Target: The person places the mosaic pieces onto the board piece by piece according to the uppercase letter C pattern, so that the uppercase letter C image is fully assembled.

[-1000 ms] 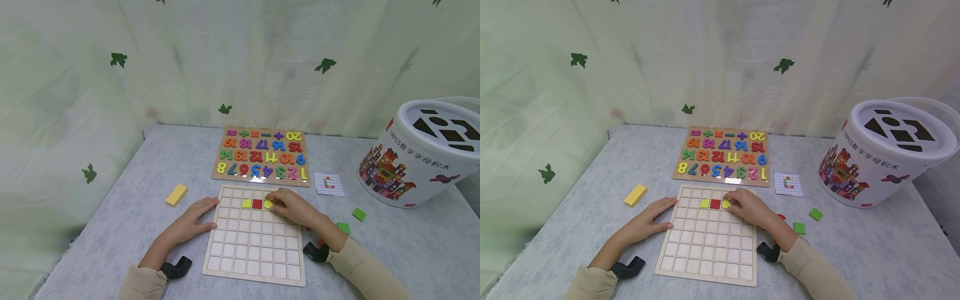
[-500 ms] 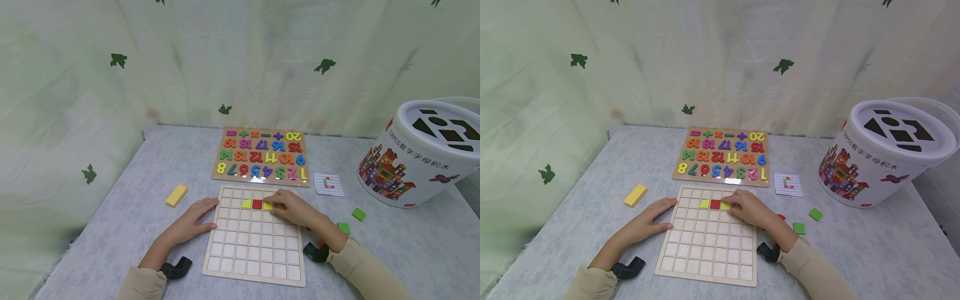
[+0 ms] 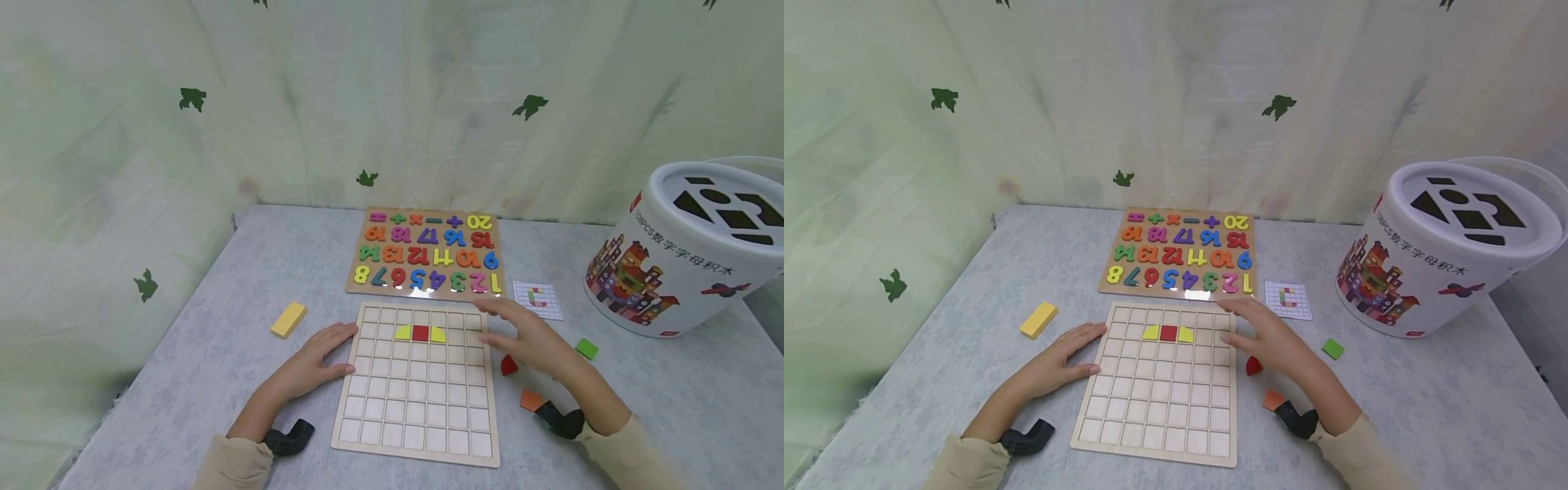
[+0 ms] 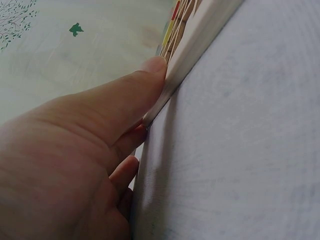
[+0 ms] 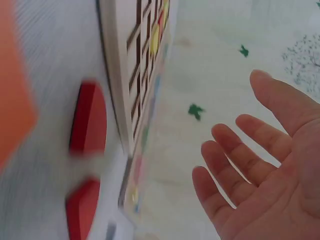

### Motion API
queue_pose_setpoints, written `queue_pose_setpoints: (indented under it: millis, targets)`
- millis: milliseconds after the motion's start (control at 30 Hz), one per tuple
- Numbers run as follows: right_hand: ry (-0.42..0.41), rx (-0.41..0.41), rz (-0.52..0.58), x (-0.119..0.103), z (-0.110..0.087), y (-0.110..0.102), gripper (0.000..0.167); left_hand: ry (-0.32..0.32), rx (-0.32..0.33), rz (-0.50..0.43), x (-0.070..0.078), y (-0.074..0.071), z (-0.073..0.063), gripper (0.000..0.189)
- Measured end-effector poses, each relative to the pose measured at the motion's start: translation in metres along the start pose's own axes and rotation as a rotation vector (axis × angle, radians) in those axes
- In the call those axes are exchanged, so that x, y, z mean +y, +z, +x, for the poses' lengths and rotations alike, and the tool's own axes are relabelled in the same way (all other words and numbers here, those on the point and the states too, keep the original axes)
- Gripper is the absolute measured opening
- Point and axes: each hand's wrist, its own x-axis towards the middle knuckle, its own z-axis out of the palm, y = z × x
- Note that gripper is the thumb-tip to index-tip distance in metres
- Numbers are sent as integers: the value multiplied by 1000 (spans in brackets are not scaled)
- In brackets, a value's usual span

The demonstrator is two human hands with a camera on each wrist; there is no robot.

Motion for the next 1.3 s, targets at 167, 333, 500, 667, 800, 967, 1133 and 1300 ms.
queue_pose_setpoints:
  millis: [167,333,500,667,800,967,1133,1300]
  targets:
    - [85,66,-79,16,-28,-24,55,2,7,6,0,0,0,70]
    - [205,84,-130,36,-53,-41,59,-2,4,7,0,0,0,70]
    - [320,60,-152,58,-67,-50,64,-7,-2,9,-1,1,1,70]
    - [389,44,-153,78,-74,-51,62,-10,-2,14,0,1,1,70]
    - [368,49,-150,87,-77,-49,53,-4,0,18,-1,1,1,71]
    - [312,64,-155,91,-78,-48,51,-3,2,20,-1,1,0,71]
    - [344,50,-152,92,-80,-50,55,0,3,22,-1,1,1,71]
    - [360,38,-193,92,-83,-52,41,-2,5,19,-1,1,1,71]
